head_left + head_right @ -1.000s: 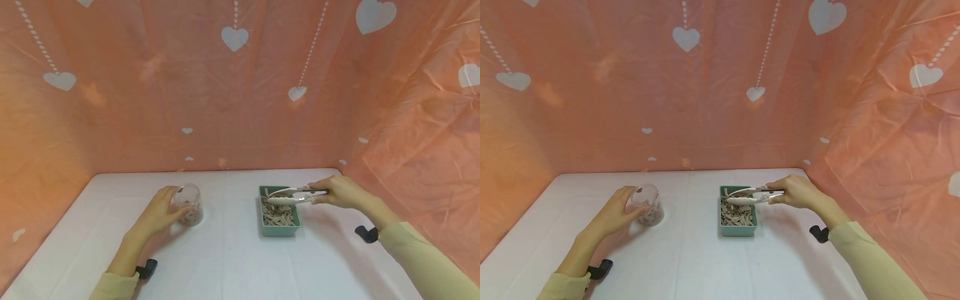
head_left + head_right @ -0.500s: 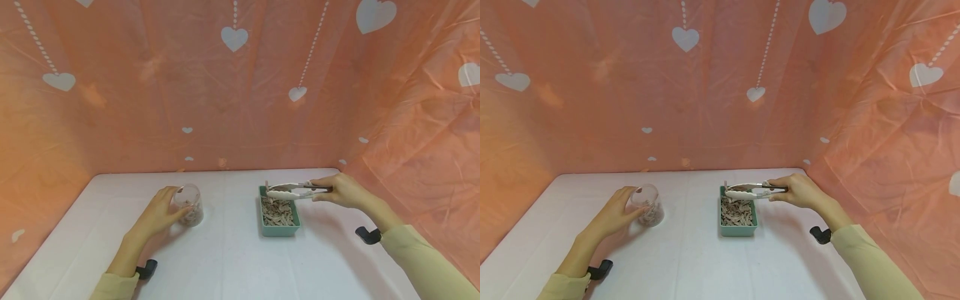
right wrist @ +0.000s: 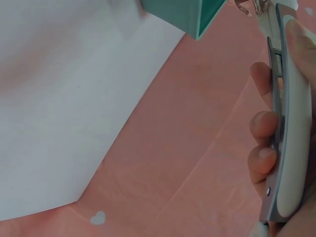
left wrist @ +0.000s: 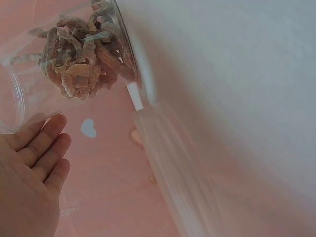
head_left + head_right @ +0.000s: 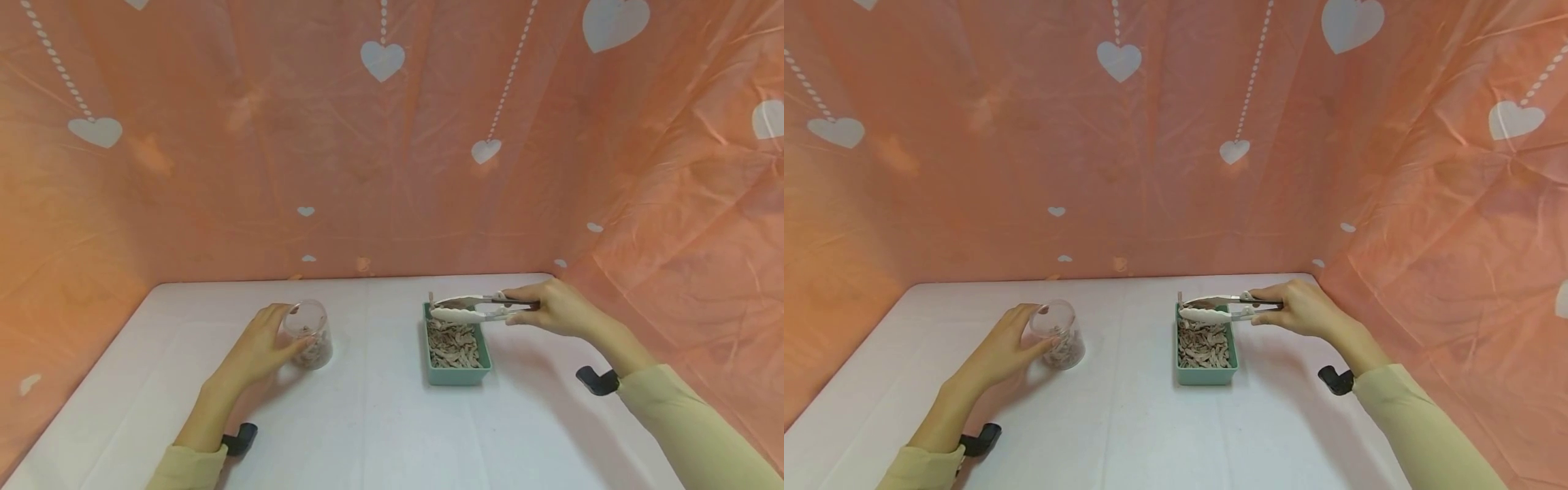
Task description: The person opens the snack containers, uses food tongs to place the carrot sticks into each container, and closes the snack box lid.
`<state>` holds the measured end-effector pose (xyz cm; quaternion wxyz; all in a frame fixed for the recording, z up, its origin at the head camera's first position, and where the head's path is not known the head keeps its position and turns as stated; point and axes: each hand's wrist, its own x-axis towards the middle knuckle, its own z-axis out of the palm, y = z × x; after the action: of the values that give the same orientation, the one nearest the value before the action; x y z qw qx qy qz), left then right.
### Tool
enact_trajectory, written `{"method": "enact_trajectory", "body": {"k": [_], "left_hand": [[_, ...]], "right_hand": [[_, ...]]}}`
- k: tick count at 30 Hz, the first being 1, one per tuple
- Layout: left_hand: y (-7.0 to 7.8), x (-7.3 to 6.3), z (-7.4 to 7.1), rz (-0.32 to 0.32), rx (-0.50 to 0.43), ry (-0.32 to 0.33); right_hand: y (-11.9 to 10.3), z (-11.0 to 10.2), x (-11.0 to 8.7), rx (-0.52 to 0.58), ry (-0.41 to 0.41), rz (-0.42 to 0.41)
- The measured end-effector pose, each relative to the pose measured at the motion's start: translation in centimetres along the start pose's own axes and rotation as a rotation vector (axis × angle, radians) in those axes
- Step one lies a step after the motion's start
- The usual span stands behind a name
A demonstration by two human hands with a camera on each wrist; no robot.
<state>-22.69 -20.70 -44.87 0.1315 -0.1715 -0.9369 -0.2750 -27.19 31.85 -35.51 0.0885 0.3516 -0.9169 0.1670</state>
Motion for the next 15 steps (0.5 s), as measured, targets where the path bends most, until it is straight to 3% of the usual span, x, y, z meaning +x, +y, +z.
{"method": "enact_trajectory", "body": {"k": [15], "left_hand": [[0.1, -0.1, -0.2, -0.019, -0.002, -0.016]], "right_hand": [[-2.3, -0.4, 2.5, 0.023, 0.029, -0.017]]}}
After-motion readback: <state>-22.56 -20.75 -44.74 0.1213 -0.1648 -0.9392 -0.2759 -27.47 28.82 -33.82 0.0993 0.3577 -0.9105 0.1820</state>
